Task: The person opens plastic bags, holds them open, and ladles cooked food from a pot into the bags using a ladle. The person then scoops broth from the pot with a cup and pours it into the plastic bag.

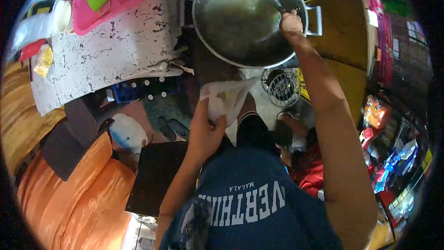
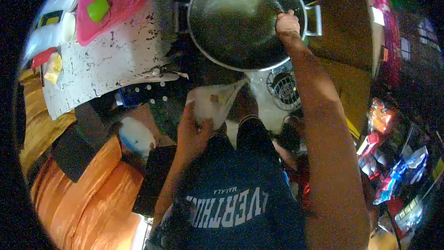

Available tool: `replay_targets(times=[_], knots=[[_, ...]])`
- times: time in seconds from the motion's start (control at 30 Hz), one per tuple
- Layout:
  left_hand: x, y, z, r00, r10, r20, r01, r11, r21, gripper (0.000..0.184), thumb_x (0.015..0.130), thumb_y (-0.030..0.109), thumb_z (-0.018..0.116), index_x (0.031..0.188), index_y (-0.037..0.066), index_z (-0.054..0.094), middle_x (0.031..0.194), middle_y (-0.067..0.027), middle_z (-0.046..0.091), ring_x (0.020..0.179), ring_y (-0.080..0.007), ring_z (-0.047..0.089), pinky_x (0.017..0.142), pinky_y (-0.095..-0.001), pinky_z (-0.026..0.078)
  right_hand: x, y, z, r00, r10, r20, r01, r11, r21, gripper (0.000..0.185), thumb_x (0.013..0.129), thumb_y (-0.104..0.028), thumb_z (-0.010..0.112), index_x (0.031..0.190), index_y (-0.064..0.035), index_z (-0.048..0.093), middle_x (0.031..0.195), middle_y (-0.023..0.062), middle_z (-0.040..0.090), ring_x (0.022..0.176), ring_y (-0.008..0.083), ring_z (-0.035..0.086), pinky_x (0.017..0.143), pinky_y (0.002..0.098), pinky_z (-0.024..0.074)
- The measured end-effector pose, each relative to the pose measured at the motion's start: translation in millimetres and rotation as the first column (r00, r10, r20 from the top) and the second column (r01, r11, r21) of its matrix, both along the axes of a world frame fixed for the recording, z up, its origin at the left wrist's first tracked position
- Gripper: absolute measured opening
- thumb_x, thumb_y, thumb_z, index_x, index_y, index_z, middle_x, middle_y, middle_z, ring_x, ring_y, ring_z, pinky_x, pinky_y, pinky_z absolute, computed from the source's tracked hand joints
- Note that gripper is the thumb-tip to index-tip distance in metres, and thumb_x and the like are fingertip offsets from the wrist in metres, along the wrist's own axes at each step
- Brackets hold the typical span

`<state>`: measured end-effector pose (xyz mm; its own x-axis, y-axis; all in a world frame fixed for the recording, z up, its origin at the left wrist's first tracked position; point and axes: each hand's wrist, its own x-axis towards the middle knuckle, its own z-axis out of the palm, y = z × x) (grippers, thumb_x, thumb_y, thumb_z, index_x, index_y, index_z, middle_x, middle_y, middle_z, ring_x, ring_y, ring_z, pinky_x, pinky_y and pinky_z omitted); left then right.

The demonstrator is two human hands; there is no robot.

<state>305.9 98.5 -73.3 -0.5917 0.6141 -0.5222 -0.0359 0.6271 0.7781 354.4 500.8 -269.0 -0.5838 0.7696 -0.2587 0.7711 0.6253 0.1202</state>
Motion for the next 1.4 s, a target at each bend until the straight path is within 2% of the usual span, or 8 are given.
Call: replay_targets(times=[0.23, 0.4, 0.6, 0.7, 0.83, 1.0, 1.27, 1.4], knots=[[6.0, -41.7, -33.2, 0.982, 0.111, 0.151, -0.118, 0.992, 0.038, 0.061, 0.083, 0.003, 0.059, 0.137, -0.007, 0.032, 0.133, -0.0242, 0.045, 0.124, -0.0301, 0.047, 0.100, -0.0344, 0.040, 15.1, 54.3, -95.2, 0.912, 0.410, -0.018, -0.411, 0.912, -0.015, 0.013, 0.084, -0.020, 0.052, 0.080, -0.0091, 0.059, 0.071, 0.0072, 0.060, 0.073, 0.0259, 0.060, 0.064, 0.0387, 0.0480], [-1.4, -46.7, -25.6, 0.955, 0.204, 0.215, -0.228, 0.970, 0.088, 0.067, 0.082, -0.001, 0.060, 0.139, -0.009, 0.026, 0.138, -0.0227, 0.040, 0.126, -0.0272, 0.044, 0.103, -0.0354, 0.037, 18.5, 87.0, -129.8, 0.518, 0.361, 0.776, -0.428, -0.676, 0.600, 0.018, 0.079, -0.020, 0.059, 0.065, -0.0162, 0.049, 0.056, -0.0011, 0.043, 0.052, 0.0150, 0.041, 0.051, 0.0288, 0.0361], [-6.3, -60.8, -23.6, 0.952, 0.209, 0.225, -0.209, 0.978, -0.022, 0.073, 0.080, 0.005, 0.066, 0.141, -0.006, 0.028, 0.143, -0.0214, 0.036, 0.133, -0.0308, 0.035, 0.110, -0.0401, 0.028, 9.1, 63.4, -156.5, 0.423, 0.388, 0.819, -0.290, -0.798, 0.528, 0.026, 0.084, -0.036, 0.053, 0.071, -0.0128, 0.051, 0.065, 0.0023, 0.046, 0.058, 0.0166, 0.042, 0.058, 0.0331, 0.0403], [-6.0, -61.2, -20.4, 0.919, 0.274, 0.282, -0.278, 0.960, -0.027, 0.073, 0.079, 0.007, 0.066, 0.140, -0.007, 0.028, 0.142, -0.0218, 0.037, 0.133, -0.0306, 0.035, 0.110, -0.0400, 0.028, 26.5, 29.3, -140.5, 0.019, 0.291, 0.957, -0.826, -0.535, 0.179, 0.019, 0.077, -0.026, 0.063, 0.064, -0.0152, 0.053, 0.065, 0.0024, 0.046, 0.060, 0.0176, 0.045, 0.050, 0.0329, 0.0371], [-5.8, -65.7, -23.1, 0.916, 0.270, 0.298, -0.291, 0.956, 0.029, 0.073, 0.079, 0.007, 0.066, 0.140, -0.007, 0.029, 0.142, -0.0214, 0.036, 0.132, -0.0300, 0.035, 0.109, -0.0397, 0.028, 41.8, 20.0, -183.4, 0.807, 0.524, -0.271, -0.586, 0.766, -0.264, 0.018, 0.084, -0.019, 0.057, 0.101, -0.0111, 0.059, 0.079, 0.0045, 0.055, 0.062, 0.0172, 0.048, 0.051, 0.0323, 0.0392], [-9.7, -66.2, -18.4, 0.916, 0.245, 0.319, -0.272, 0.961, 0.042, 0.067, 0.082, -0.007, 0.056, 0.141, -0.008, 0.023, 0.140, -0.0206, 0.038, 0.128, -0.0251, 0.041, 0.105, -0.0347, 0.034, 47.3, 14.6, -196.1, 0.767, 0.641, -0.037, -0.638, 0.755, -0.148, 0.036, 0.091, -0.023, 0.050, 0.124, -0.0089, 0.054, 0.091, 0.0050, 0.059, 0.064, 0.0146, 0.048, 0.051, 0.0309, 0.0401], [-14.2, -74.9, -19.2, 0.942, 0.205, 0.266, -0.241, 0.964, 0.110, 0.066, 0.083, -0.005, 0.056, 0.140, -0.009, 0.023, 0.143, -0.0213, 0.034, 0.131, -0.0260, 0.037, 0.107, -0.0346, 0.030, 3.7, -46.9, -23.9, 0.826, -0.561, -0.056, 0.206, 0.393, -0.896, 0.029, 0.092, -0.026, 0.047, 0.112, -0.0115, 0.061, 0.073, 0.0035, 0.058, 0.056, 0.0128, 0.047, 0.046, 0.0307, 0.0380], [-14.5, -78.1, -19.9, 0.935, 0.226, 0.273, -0.258, 0.962, 0.087, 0.067, 0.083, -0.004, 0.057, 0.140, -0.010, 0.023, 0.142, -0.0221, 0.035, 0.130, -0.0265, 0.038, 0.107, -0.0350, 0.031, 17.3, -27.2, -74.0, 0.960, -0.232, -0.160, 0.017, 0.613, -0.790, 0.029, 0.091, -0.023, 0.044, 0.111, -0.0101, 0.061, 0.074, 0.0035, 0.059, 0.052, 0.0125, 0.046, 0.044, 0.0306, 0.0373]])
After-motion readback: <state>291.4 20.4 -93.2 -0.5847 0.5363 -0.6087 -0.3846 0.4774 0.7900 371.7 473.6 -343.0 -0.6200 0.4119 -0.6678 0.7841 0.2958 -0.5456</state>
